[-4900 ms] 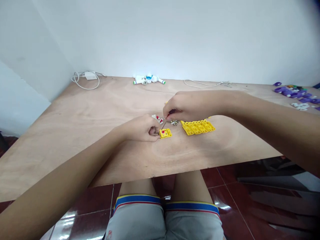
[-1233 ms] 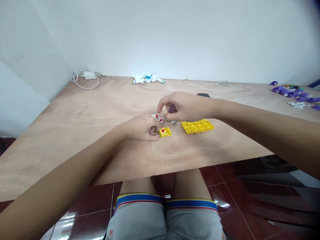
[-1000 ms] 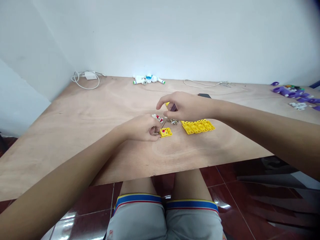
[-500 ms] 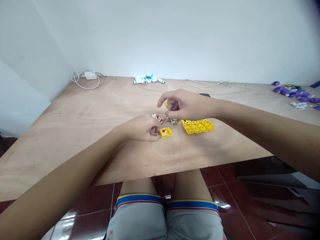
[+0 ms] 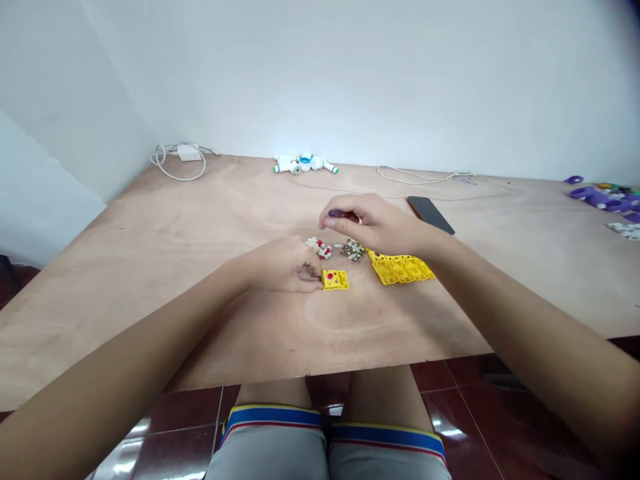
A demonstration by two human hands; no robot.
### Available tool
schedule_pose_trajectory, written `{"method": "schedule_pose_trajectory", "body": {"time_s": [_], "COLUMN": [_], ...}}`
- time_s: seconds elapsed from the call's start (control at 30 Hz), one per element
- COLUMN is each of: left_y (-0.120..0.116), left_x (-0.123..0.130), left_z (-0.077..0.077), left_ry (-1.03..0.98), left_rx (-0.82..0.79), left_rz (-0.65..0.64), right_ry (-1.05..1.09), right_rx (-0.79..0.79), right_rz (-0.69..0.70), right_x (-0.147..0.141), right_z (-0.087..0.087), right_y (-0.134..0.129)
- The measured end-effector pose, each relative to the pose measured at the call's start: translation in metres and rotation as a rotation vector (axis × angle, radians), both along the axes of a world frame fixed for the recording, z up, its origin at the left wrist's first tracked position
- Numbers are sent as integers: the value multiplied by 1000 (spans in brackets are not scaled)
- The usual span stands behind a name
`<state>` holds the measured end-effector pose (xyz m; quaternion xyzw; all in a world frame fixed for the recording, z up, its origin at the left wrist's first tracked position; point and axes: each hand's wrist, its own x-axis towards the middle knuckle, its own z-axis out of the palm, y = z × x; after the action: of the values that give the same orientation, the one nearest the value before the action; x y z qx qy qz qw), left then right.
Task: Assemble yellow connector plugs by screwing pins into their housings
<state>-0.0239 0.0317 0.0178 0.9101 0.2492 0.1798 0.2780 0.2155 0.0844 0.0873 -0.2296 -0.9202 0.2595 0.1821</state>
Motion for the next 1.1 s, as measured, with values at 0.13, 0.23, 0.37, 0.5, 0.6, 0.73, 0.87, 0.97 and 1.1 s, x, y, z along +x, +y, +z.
{"method": "schedule_pose_trajectory", "body": {"time_s": [0.13,0.23,0.37,0.5,0.6,0.73,0.87,0.97,1.1], "left_y": [0,-1,-2,-2,-3,-4,-4,-4,-3], "left_x": [-3,-4,-3,-3,-3,-2,-1,-1,-2], "left_z": [0,-1,-2,-2,0,3,3,2,1], "left_ry": [21,5,-11,31,42,48,40,42,43], "left_rx": [-58,-71,-73,-49,-41,-57,-69,-67,-69], "left_rz": [-13,7,23,16,22,22,25,30,39], "right_ry": [47,6,-61,-68,-76,-86,-92,-93,-93], "right_rx": [-97,-129,-157,-141,-153,-119,-34,-9,-10], "right_rz": [110,207,275,298,304,288,269,277,271], "right_x": [7,13,18,18,16,15,16,16,17], "right_z": [-26,-38,-45,-47,-49,-53,-55,-55,-56], "right_y": [7,8,8,6,5,3,0,-4,-7]}}
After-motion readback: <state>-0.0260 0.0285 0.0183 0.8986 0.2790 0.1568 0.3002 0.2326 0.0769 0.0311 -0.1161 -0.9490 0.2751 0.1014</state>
